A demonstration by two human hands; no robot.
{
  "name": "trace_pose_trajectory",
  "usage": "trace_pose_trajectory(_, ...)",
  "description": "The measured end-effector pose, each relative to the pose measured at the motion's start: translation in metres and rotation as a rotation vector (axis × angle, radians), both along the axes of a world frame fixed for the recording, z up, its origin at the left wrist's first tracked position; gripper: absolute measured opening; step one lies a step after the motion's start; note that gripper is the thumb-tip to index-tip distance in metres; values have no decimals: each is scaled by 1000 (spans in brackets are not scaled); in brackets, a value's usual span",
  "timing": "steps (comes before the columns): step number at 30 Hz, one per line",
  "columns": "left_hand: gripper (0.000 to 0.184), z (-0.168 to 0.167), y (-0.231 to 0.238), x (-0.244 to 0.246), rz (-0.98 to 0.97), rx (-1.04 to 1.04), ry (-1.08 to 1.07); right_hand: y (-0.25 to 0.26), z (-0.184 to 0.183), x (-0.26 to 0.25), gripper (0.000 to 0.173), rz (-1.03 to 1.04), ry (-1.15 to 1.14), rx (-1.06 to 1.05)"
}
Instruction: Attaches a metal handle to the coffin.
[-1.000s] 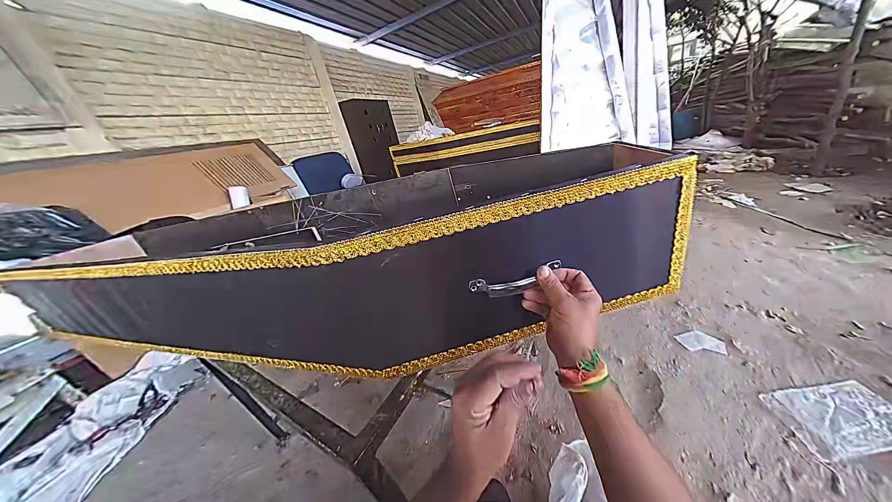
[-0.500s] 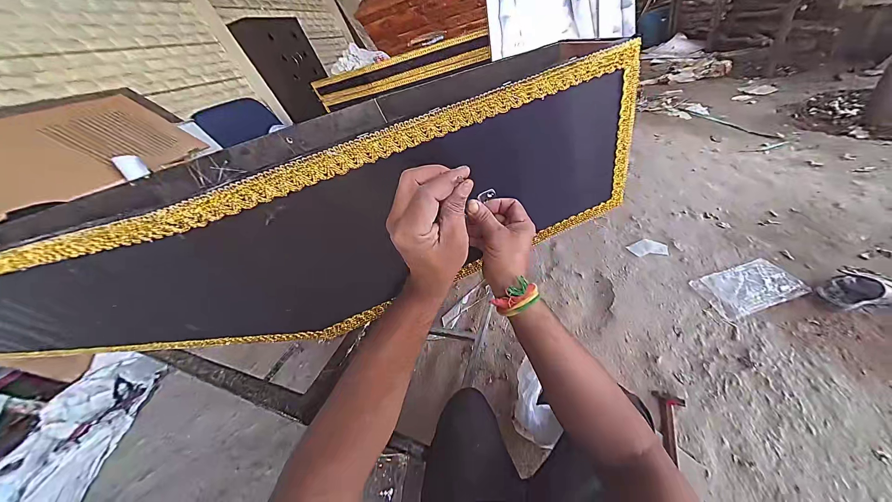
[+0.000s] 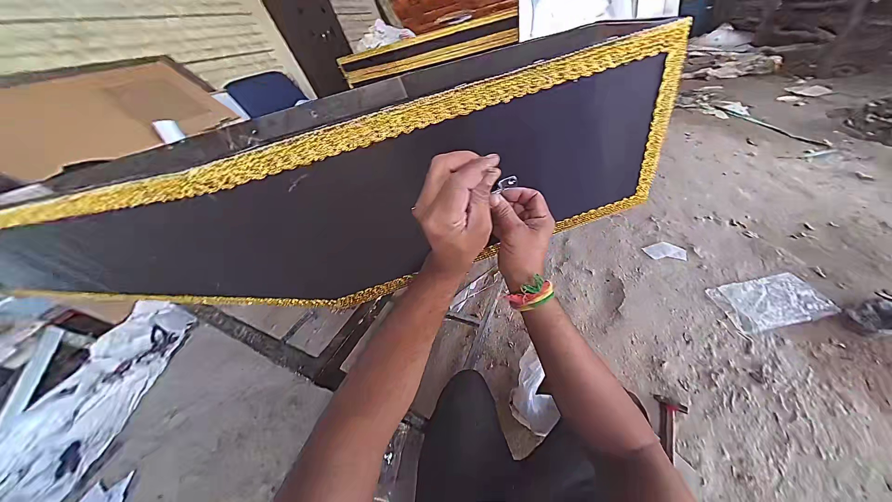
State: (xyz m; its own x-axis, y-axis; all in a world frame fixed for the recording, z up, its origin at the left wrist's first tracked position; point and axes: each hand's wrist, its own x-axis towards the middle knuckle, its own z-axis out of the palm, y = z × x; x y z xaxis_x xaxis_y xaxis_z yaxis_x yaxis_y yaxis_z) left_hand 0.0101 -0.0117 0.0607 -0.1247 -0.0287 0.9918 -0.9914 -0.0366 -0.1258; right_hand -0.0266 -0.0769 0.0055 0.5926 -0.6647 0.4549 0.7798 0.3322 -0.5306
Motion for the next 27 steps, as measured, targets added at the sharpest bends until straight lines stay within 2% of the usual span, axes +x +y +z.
trace_pose_trajectory(3, 12, 0, -2, -5, 13, 24, 3, -5, -2, -3, 16, -73, 62, -89)
trace_pose_trajectory(7, 12, -1, -3, -4, -11, -37, 64, -8, 0, 0, 13, -126, 36, -198)
trace_pose_trajectory(23, 14, -2, -10, -4, 271, 14, 7, -14, -6, 6, 13, -101, -39, -174)
trace_pose_trajectory(27, 13, -2, -12, -4, 292, 15, 13, -14, -6, 5, 16, -99, -15, -176)
